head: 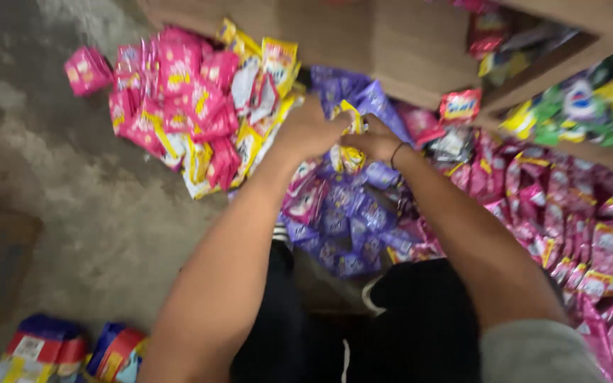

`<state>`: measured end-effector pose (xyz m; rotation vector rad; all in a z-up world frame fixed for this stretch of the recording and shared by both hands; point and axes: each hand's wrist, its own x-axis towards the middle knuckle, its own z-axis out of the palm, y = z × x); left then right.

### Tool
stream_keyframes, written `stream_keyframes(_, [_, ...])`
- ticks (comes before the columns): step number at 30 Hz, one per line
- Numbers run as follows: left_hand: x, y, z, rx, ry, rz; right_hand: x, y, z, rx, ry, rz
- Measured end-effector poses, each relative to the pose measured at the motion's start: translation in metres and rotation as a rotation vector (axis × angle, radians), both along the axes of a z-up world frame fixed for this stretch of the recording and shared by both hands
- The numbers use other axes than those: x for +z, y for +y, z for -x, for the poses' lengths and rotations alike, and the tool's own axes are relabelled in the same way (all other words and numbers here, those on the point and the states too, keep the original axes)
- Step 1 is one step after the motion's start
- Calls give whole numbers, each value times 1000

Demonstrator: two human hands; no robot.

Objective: Sort through laundry detergent packets and scan them using a handheld device.

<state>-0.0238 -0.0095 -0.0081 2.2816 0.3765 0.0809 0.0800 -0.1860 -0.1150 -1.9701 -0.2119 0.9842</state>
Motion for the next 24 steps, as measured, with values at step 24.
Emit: stream_keyframes(24, [30,-14,-25,22,-381,1261,138,-12,46,29,-606,-375])
